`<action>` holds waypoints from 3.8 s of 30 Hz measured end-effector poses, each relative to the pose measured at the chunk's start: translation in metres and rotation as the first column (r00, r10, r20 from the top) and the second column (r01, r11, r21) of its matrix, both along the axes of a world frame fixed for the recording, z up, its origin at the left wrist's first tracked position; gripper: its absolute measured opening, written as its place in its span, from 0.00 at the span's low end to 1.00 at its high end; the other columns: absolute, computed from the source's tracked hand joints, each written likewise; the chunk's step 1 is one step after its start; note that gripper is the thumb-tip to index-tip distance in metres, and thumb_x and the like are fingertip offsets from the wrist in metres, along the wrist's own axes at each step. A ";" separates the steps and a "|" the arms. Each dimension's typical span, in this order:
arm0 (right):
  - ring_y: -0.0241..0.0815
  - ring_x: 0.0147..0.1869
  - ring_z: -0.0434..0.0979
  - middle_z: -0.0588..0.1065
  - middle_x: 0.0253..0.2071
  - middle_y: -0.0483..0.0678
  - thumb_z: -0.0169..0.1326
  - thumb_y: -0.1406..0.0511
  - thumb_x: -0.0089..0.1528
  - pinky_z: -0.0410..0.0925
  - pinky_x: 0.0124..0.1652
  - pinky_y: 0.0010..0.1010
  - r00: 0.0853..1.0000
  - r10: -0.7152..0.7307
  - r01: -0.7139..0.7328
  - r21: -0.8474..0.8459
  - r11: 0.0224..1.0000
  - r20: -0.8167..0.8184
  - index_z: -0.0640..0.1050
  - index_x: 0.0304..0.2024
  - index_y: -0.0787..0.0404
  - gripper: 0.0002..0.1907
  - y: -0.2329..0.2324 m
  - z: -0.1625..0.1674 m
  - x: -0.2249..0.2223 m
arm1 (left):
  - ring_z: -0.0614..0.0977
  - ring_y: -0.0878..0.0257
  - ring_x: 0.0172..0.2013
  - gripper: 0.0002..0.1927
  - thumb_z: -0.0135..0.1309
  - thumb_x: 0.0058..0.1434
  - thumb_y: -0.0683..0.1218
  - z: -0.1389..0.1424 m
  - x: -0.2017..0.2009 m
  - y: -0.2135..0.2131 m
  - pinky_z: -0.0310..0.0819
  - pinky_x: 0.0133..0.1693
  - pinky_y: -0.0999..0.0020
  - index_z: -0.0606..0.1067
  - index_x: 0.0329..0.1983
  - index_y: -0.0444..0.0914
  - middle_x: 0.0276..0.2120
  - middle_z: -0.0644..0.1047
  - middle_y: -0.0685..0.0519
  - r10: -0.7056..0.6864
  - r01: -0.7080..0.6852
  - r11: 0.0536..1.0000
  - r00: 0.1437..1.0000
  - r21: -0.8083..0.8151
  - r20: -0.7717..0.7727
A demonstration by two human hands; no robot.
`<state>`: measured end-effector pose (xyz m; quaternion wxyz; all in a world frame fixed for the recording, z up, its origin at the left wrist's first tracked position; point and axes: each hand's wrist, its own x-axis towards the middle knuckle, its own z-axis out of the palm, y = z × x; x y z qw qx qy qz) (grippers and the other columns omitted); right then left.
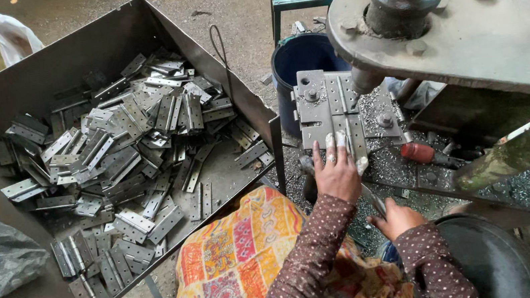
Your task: The person repeatedly picks metal hinge blanks from a bin, places them into a press machine, and operates the lever to punch holes. Finished pieces are returned to the bin after each cycle.
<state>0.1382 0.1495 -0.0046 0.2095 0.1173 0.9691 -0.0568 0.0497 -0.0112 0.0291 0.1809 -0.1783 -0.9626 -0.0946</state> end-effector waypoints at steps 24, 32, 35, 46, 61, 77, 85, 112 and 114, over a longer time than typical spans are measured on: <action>0.57 0.33 0.82 0.80 0.29 0.57 0.55 0.39 0.58 0.73 0.36 0.46 0.999 0.018 -0.019 -0.041 0.999 -0.028 0.72 0.48 0.60 0.34 0.023 -0.040 0.008 | 0.68 0.50 0.65 0.18 0.41 0.66 0.47 0.006 -0.068 0.016 0.37 0.70 0.40 0.80 0.48 0.37 0.63 0.71 0.44 -0.007 0.003 0.998 0.998 0.058 0.064; 0.59 0.34 0.83 0.80 0.31 0.60 0.53 0.45 0.60 0.74 0.36 0.48 0.994 -0.097 0.086 -0.169 0.982 -0.055 0.67 0.56 0.63 0.34 0.005 -0.082 0.038 | 0.71 0.48 0.65 0.15 0.43 0.70 0.45 0.021 -0.064 0.012 0.36 0.72 0.40 0.80 0.46 0.37 0.61 0.73 0.45 -0.052 0.049 0.999 0.977 0.020 0.206; 0.59 0.37 0.82 0.80 0.33 0.61 0.56 0.41 0.57 0.73 0.40 0.48 0.998 -0.069 0.070 -0.103 0.992 0.009 0.70 0.50 0.62 0.35 0.019 -0.062 0.016 | 0.72 0.49 0.63 0.14 0.45 0.65 0.45 0.024 -0.067 0.009 0.36 0.69 0.40 0.81 0.39 0.37 0.65 0.69 0.44 -0.056 0.053 0.998 0.989 0.022 0.134; 0.61 0.37 0.81 0.79 0.33 0.60 0.53 0.47 0.61 0.73 0.37 0.51 0.974 -0.115 0.096 -0.105 0.990 -0.197 0.70 0.53 0.59 0.28 0.004 -0.084 0.039 | 0.74 0.50 0.61 0.14 0.46 0.63 0.44 0.023 -0.087 0.013 0.35 0.70 0.42 0.82 0.39 0.36 0.60 0.75 0.43 -0.004 0.008 0.995 0.999 0.095 -0.033; 0.54 0.31 0.82 0.79 0.29 0.56 0.48 0.46 0.63 0.76 0.34 0.44 0.991 -0.131 0.130 -0.091 0.987 -0.012 0.65 0.62 0.61 0.33 0.002 -0.069 0.035 | 0.68 0.51 0.66 0.14 0.47 0.66 0.49 0.030 -0.106 0.014 0.28 0.70 0.40 0.83 0.36 0.43 0.67 0.67 0.48 -0.033 0.033 0.999 0.986 0.001 0.161; 0.50 0.43 0.82 0.77 0.49 0.49 0.58 0.49 0.58 0.72 0.43 0.42 0.921 -0.196 0.117 -0.241 0.963 -0.336 0.72 0.56 0.54 0.28 -0.010 0.039 0.013 | 0.72 0.51 0.63 0.18 0.46 0.64 0.46 0.019 0.012 -0.001 0.49 0.72 0.48 0.78 0.53 0.33 0.54 0.75 0.45 -0.009 0.003 1.000 0.978 -0.028 -0.211; 0.45 0.44 0.81 0.74 0.53 0.49 0.61 0.53 0.57 0.72 0.41 0.39 0.844 -0.196 0.070 -0.259 0.963 -0.499 0.74 0.55 0.55 0.27 -0.009 0.032 0.018 | 0.80 0.54 0.50 0.09 0.48 0.67 0.43 0.036 0.013 -0.024 0.59 0.71 0.42 0.72 0.48 0.36 0.50 0.76 0.48 -0.246 0.318 0.851 0.945 0.417 -0.217; 0.54 0.60 0.73 0.73 0.57 0.50 0.59 0.47 0.55 0.62 0.60 0.48 0.785 0.031 -0.066 -0.034 0.997 -0.619 0.78 0.49 0.54 0.26 0.010 -0.004 0.020 | 0.67 0.49 0.67 0.21 0.44 0.64 0.47 0.005 -0.034 0.005 0.41 0.70 0.37 0.76 0.55 0.32 0.64 0.70 0.43 -0.034 0.033 0.997 0.999 0.069 0.011; 0.53 0.59 0.75 0.74 0.54 0.49 0.58 0.46 0.55 0.65 0.60 0.49 0.787 0.077 -0.104 -0.008 0.995 -0.613 0.77 0.49 0.55 0.27 0.016 -0.021 0.021 | 0.67 0.49 0.67 0.19 0.44 0.64 0.47 0.003 -0.045 0.009 0.41 0.69 0.37 0.77 0.52 0.33 0.63 0.70 0.43 -0.018 0.017 0.999 0.999 0.046 0.034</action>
